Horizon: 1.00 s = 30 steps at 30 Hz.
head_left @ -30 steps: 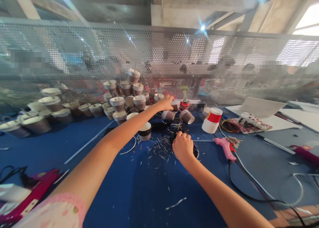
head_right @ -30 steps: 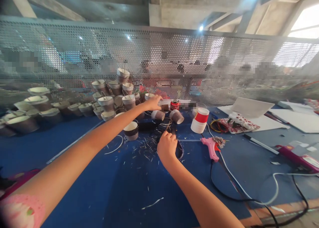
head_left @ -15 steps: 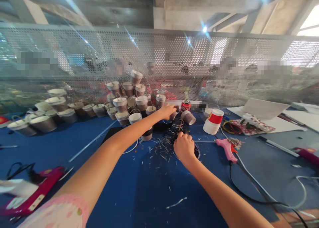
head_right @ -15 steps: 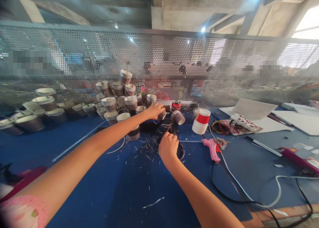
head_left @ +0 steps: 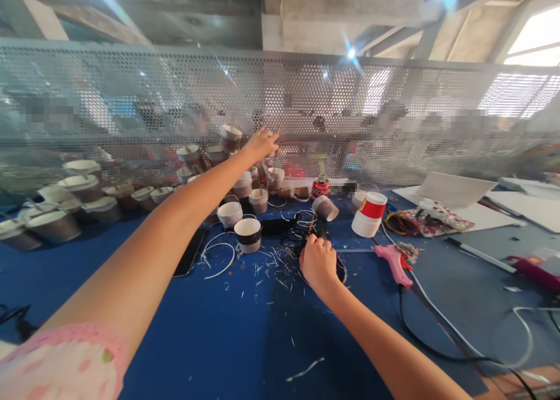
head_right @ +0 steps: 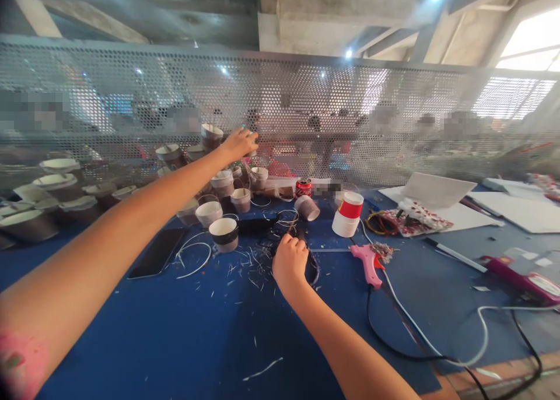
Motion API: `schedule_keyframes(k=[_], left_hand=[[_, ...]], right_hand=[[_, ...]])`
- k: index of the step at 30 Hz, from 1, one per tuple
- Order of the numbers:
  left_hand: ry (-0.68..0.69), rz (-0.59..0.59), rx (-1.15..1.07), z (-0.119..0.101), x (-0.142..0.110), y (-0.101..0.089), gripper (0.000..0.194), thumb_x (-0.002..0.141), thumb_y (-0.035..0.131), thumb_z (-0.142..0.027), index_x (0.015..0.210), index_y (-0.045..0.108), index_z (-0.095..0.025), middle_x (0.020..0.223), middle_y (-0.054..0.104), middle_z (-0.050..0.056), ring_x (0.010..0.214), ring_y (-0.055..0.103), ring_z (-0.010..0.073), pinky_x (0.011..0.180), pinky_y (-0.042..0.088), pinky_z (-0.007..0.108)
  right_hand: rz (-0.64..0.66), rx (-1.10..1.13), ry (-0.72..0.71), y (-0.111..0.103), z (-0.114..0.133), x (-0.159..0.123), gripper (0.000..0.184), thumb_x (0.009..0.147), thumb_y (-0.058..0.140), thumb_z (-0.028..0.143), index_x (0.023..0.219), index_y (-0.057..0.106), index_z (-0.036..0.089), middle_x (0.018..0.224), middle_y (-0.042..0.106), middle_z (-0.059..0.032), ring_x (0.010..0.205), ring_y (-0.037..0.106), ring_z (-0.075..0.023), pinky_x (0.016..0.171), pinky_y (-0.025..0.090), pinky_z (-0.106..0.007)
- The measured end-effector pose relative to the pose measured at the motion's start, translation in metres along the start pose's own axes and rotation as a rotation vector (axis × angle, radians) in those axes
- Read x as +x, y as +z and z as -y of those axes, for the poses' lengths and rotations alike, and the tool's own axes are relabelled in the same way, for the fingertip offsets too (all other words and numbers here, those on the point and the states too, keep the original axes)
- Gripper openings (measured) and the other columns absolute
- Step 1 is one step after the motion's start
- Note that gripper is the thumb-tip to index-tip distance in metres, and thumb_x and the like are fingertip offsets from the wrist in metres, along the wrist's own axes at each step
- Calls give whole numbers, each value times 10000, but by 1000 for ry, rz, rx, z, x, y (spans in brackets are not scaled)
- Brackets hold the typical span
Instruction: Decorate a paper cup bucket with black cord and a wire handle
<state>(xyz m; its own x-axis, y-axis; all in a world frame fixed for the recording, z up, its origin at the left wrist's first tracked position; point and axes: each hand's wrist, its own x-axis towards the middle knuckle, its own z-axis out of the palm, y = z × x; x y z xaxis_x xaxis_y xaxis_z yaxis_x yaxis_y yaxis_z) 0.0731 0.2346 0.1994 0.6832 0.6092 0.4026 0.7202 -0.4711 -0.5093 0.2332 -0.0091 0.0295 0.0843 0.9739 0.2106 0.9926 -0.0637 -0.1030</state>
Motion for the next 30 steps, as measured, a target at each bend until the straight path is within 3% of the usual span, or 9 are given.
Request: schedule_keyframes(k=[6, 11, 15, 20, 23, 27, 30], left_hand=[[35, 83, -84, 7, -8, 38, 271, 812, 432, -73, 729, 673, -166, 1092, 593, 97, 1110, 466, 232, 972, 289, 386], [69, 111, -110, 9, -11, 50, 275, 796, 434, -69, 763, 676, -196, 1093, 614, 78, 1144, 447, 221, 984, 288, 393], [121, 129, -124, 9, -12, 51, 342, 794, 406, -45, 794, 681, -249, 1088, 627, 29, 1266, 353, 187, 1076, 163, 416], [132, 179, -150, 5, -15, 55, 319, 799, 415, -50, 831, 680, -223, 1108, 631, 69, 1265, 379, 181, 1058, 223, 378], [138, 210, -158, 5, -18, 53, 340, 724, 505, -26, 943, 655, -237, 1183, 606, 57, 1292, 352, 182, 1071, 194, 385], [162, 245, -165, 10, -22, 38, 589, 606, 603, -41, 1138, 555, -288, 1349, 483, 20, 1365, 210, 225, 1091, 95, 462], [131, 242, -111, 4, -22, 20, 654, 594, 571, -31, 1218, 489, -209, 1388, 412, 75, 1346, 225, 264, 1079, 156, 446]], right_hand=[[-28, -17, -9, 2, 1, 0, 231, 817, 469, 179, 1006, 537, 65, 917, 606, -199, 904, 579, -302, 725, 442, -369], [-7, -32, -2, 5, 2, 1, 242, 818, 476, 191, 1014, 536, 61, 916, 608, -200, 909, 577, -295, 726, 437, -360], [-21, -43, -11, 7, 2, 1, 240, 822, 466, 191, 1014, 535, 64, 916, 603, -199, 902, 575, -299, 721, 428, -364], [-32, -43, -17, 8, 1, 1, 251, 820, 466, 185, 1022, 537, 53, 919, 601, -200, 900, 574, -303, 724, 425, -367], [-30, -41, -19, 8, 1, 1, 248, 831, 448, 175, 1023, 541, 51, 919, 602, -200, 900, 576, -304, 725, 427, -371], [-36, -38, -27, 8, 0, 0, 248, 836, 448, 182, 1028, 541, 54, 919, 603, -200, 905, 574, -301, 728, 427, -369], [-42, -44, -28, 9, 0, 0, 241, 835, 452, 185, 1021, 540, 59, 919, 603, -202, 902, 574, -296, 728, 424, -366]])
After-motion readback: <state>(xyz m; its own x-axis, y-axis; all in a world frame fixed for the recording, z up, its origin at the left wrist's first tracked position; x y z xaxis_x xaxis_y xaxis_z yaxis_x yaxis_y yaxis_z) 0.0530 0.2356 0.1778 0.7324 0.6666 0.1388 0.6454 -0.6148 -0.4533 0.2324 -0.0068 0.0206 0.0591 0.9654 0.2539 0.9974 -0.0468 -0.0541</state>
